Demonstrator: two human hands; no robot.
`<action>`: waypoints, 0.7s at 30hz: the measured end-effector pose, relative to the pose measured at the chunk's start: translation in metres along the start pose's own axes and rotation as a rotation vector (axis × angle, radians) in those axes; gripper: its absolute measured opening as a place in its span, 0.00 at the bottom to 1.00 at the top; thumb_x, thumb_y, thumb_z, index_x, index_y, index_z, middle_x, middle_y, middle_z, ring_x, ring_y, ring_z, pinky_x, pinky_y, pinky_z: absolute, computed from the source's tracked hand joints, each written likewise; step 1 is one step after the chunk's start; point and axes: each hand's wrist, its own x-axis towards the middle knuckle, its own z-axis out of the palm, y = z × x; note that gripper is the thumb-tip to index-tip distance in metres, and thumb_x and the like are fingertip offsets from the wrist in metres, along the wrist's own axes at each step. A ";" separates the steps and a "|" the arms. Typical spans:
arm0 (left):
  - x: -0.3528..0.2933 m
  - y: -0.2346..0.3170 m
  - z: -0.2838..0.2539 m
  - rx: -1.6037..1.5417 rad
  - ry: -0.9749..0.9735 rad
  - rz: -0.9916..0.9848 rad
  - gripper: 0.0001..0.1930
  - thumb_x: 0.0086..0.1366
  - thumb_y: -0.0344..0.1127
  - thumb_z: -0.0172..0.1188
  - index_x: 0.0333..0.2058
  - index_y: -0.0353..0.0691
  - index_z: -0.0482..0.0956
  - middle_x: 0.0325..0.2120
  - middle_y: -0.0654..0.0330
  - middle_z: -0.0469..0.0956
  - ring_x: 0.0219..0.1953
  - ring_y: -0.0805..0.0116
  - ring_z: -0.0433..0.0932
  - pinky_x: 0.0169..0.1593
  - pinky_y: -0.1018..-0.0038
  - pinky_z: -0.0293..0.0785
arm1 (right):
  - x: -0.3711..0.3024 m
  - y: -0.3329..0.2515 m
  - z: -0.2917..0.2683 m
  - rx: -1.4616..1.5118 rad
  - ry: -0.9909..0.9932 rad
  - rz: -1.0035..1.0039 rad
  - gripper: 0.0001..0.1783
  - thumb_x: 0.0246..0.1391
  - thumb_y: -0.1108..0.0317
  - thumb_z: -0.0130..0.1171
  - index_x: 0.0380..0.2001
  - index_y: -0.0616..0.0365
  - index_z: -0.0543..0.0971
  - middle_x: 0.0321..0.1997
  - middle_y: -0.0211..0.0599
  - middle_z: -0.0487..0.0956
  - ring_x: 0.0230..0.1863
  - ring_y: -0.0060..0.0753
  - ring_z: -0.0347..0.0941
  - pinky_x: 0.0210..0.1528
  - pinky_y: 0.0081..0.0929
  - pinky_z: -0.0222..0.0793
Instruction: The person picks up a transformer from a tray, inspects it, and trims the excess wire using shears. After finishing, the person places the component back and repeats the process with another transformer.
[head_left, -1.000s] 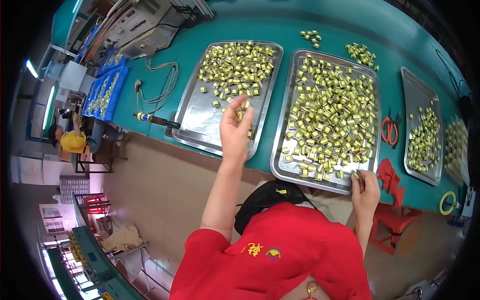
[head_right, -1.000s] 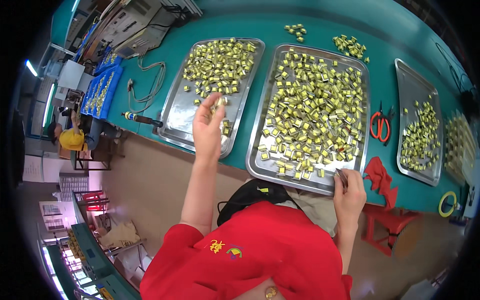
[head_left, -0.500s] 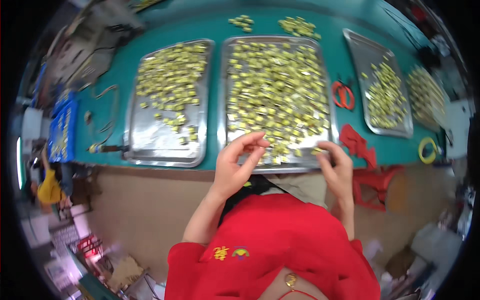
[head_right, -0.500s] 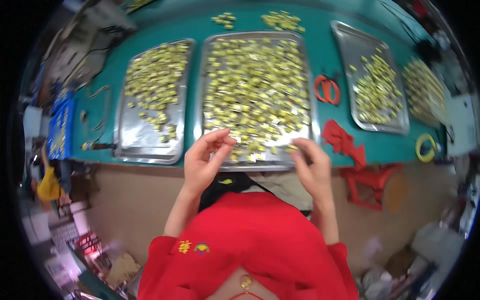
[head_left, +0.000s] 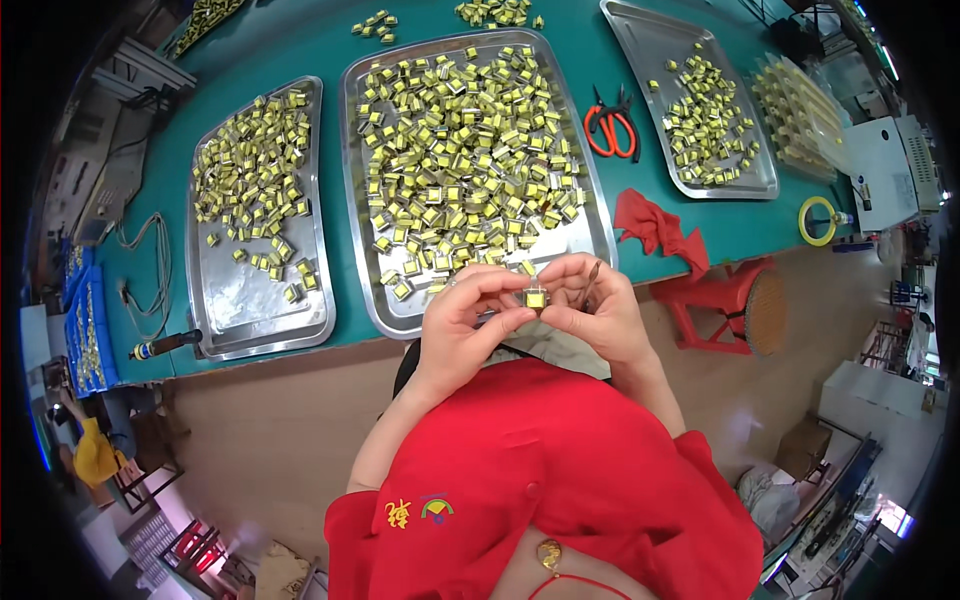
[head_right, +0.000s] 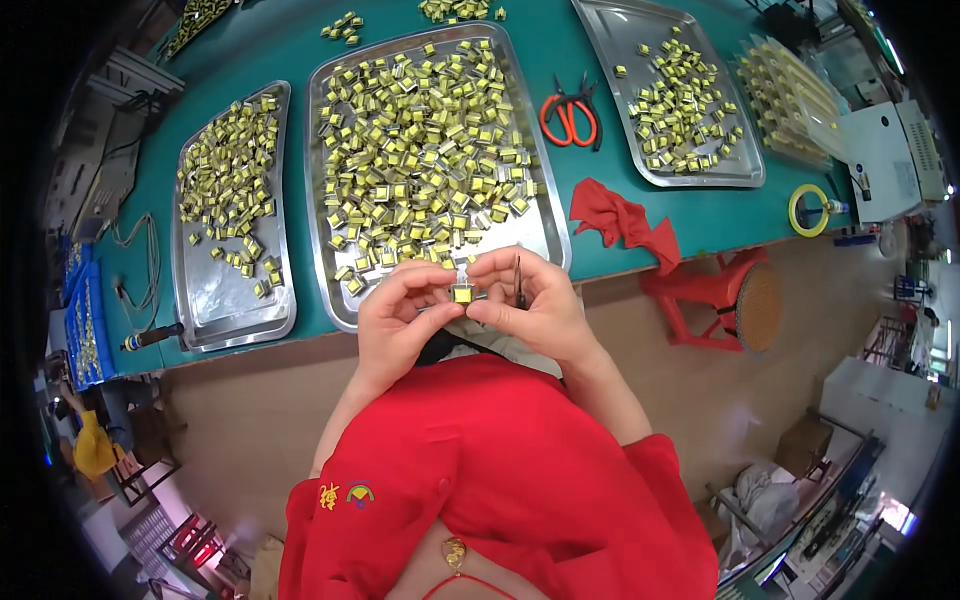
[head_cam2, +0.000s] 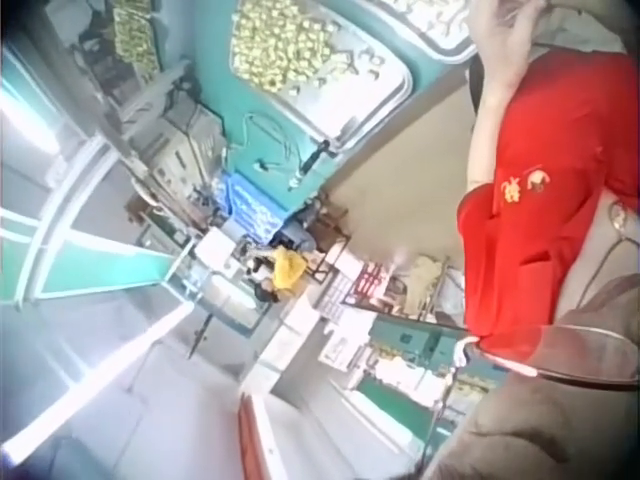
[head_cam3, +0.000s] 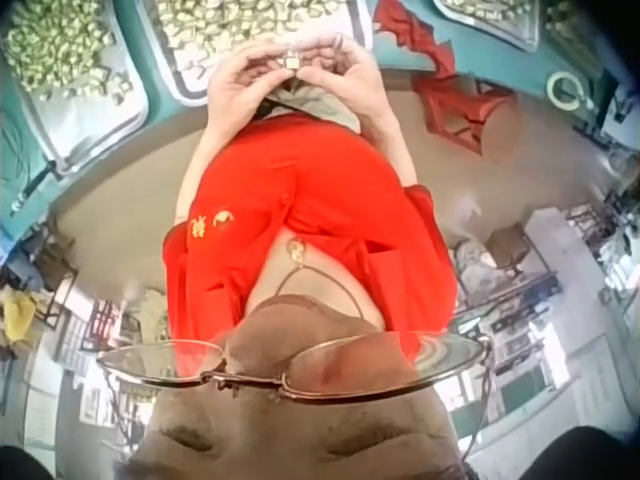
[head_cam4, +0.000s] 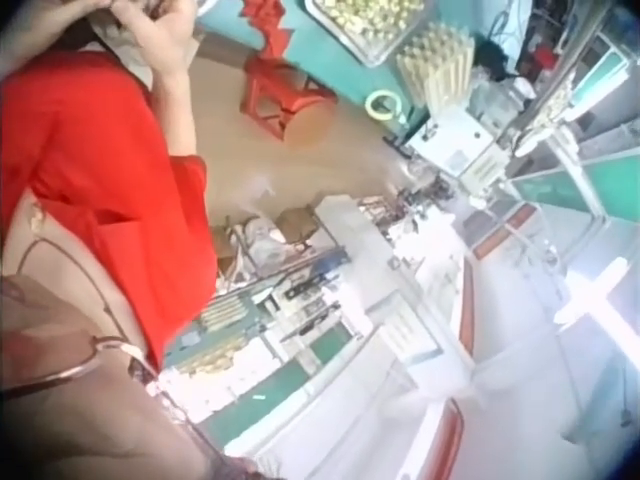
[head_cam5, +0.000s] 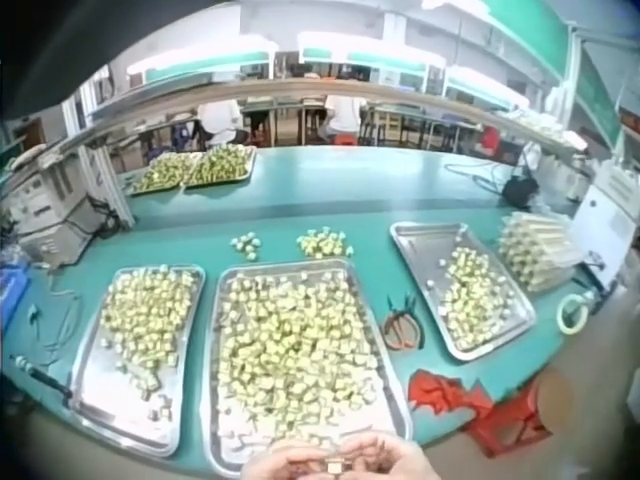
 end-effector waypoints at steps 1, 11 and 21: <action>-0.001 0.000 0.000 0.000 0.001 -0.003 0.15 0.54 0.17 0.59 0.42 0.31 0.73 0.40 0.58 0.69 0.34 0.76 0.73 0.40 0.80 0.74 | -0.001 0.000 0.000 0.014 -0.028 -0.016 0.16 0.49 0.79 0.59 0.43 0.66 0.71 0.33 0.29 0.74 0.28 0.12 0.67 0.30 0.11 0.63; -0.002 -0.001 -0.002 -0.076 0.027 -0.024 0.15 0.55 0.16 0.56 0.43 0.28 0.71 0.39 0.59 0.67 0.35 0.75 0.71 0.41 0.80 0.71 | 0.000 0.002 0.003 0.000 0.001 -0.003 0.16 0.48 0.79 0.60 0.42 0.66 0.72 0.32 0.27 0.73 0.27 0.11 0.65 0.29 0.11 0.61; -0.004 -0.006 -0.002 -0.428 0.053 -0.315 0.16 0.64 0.26 0.52 0.50 0.32 0.69 0.42 0.58 0.75 0.40 0.75 0.74 0.47 0.78 0.70 | 0.005 -0.006 0.017 -0.483 0.036 -0.247 0.19 0.42 0.82 0.64 0.41 0.64 0.75 0.30 0.25 0.69 0.25 0.10 0.60 0.26 0.10 0.54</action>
